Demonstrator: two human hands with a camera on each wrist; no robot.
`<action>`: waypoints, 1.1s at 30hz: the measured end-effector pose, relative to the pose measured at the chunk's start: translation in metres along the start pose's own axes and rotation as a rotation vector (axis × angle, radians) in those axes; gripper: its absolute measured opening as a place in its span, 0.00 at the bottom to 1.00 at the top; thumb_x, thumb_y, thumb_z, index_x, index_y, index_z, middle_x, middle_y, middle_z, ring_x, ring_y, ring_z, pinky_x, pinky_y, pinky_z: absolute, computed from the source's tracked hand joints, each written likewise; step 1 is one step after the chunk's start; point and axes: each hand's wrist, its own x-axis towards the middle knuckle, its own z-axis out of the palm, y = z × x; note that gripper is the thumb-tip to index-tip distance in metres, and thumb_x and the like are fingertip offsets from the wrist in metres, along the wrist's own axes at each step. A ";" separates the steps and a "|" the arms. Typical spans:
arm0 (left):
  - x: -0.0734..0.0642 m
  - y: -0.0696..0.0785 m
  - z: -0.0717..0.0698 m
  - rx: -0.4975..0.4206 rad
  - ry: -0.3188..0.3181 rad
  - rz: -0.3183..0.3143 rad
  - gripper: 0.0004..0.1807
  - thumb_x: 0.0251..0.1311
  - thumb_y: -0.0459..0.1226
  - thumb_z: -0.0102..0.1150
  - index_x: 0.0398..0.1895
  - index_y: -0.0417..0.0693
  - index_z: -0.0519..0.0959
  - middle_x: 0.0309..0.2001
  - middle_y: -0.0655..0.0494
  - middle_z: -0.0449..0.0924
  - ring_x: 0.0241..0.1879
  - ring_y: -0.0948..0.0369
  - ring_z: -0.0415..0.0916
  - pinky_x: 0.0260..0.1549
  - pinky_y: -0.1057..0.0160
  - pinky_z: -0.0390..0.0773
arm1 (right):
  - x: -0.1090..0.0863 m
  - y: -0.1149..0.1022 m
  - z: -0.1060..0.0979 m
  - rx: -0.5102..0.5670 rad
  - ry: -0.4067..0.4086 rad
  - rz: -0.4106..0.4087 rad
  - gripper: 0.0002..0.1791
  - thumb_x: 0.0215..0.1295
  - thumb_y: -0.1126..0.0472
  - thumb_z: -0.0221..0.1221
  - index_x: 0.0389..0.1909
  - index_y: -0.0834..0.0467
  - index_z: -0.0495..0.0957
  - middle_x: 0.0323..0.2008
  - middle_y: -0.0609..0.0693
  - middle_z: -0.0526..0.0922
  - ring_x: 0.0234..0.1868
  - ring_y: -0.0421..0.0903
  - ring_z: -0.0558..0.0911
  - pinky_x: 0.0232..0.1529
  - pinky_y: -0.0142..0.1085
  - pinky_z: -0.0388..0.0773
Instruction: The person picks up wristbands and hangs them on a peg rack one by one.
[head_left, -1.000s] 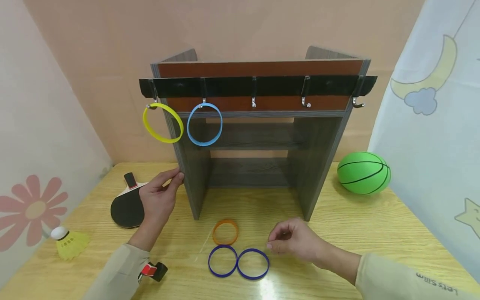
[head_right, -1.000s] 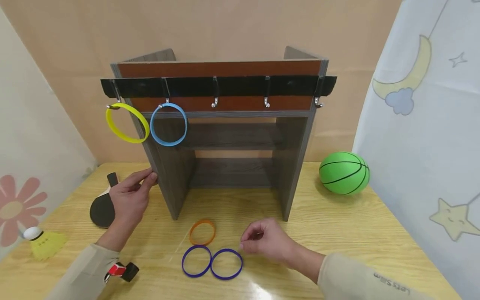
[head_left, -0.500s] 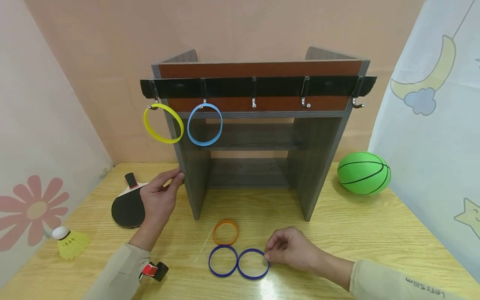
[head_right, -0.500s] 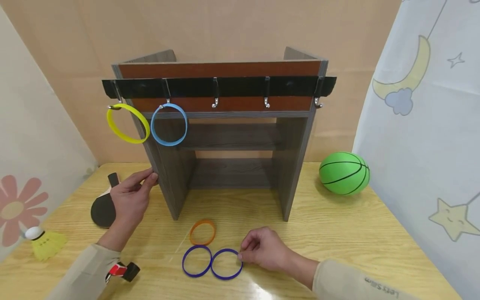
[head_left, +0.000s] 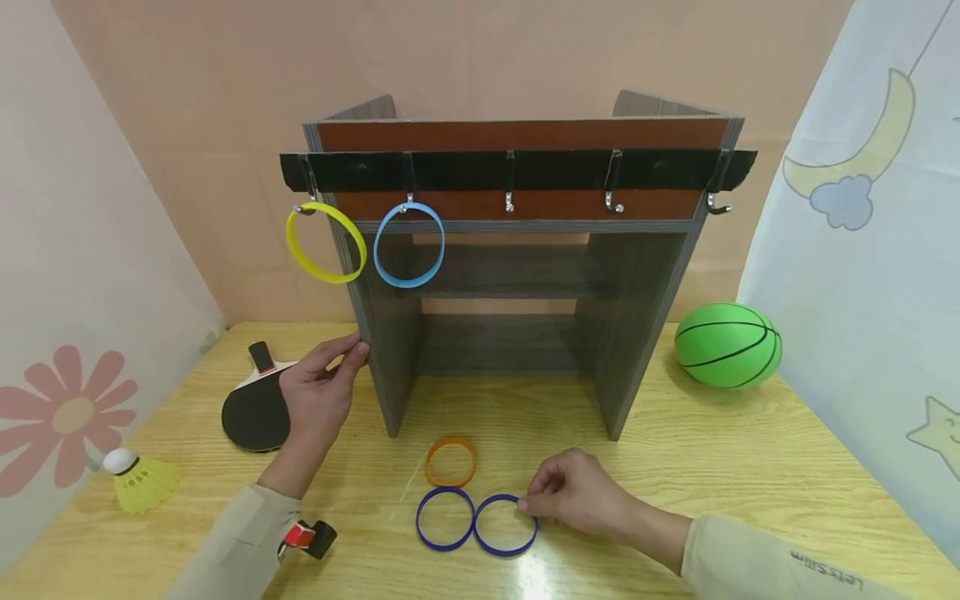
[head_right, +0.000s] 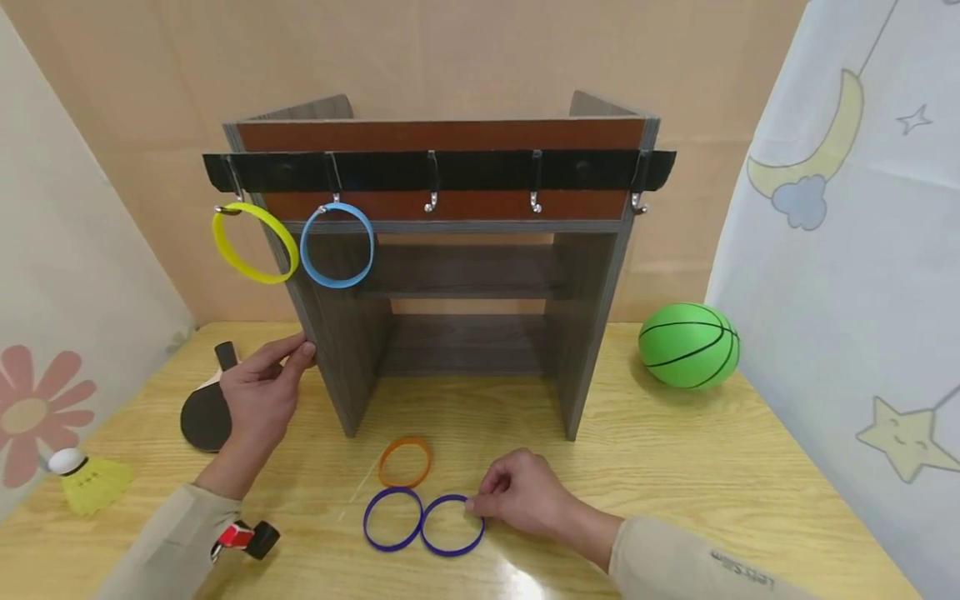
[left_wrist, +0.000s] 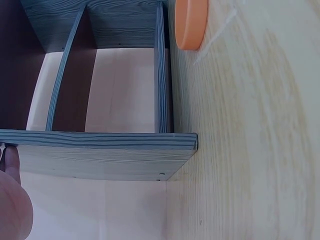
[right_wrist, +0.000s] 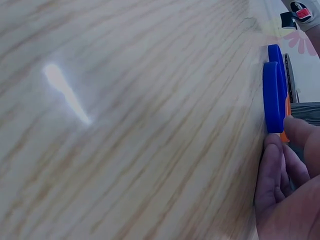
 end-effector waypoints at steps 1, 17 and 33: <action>0.000 0.000 0.000 0.003 0.001 0.002 0.10 0.54 0.24 0.64 0.36 0.20 0.79 0.34 0.48 0.84 0.33 0.62 0.82 0.34 0.66 0.82 | 0.000 0.000 0.000 0.000 -0.002 -0.001 0.09 0.53 0.58 0.70 0.23 0.58 0.81 0.18 0.46 0.79 0.18 0.40 0.76 0.16 0.29 0.74; 0.001 0.001 0.001 0.000 0.019 0.008 0.12 0.54 0.26 0.65 0.35 0.20 0.79 0.33 0.49 0.84 0.32 0.63 0.82 0.33 0.67 0.82 | 0.001 0.006 -0.001 0.129 -0.010 0.019 0.04 0.54 0.68 0.67 0.24 0.63 0.81 0.22 0.52 0.82 0.19 0.42 0.77 0.19 0.32 0.78; 0.002 0.001 0.000 -0.001 0.004 0.001 0.09 0.53 0.23 0.64 0.36 0.20 0.80 0.35 0.46 0.84 0.34 0.61 0.82 0.34 0.66 0.82 | -0.007 0.005 -0.008 0.175 -0.050 -0.017 0.05 0.58 0.68 0.63 0.26 0.66 0.78 0.22 0.53 0.80 0.22 0.43 0.78 0.22 0.32 0.79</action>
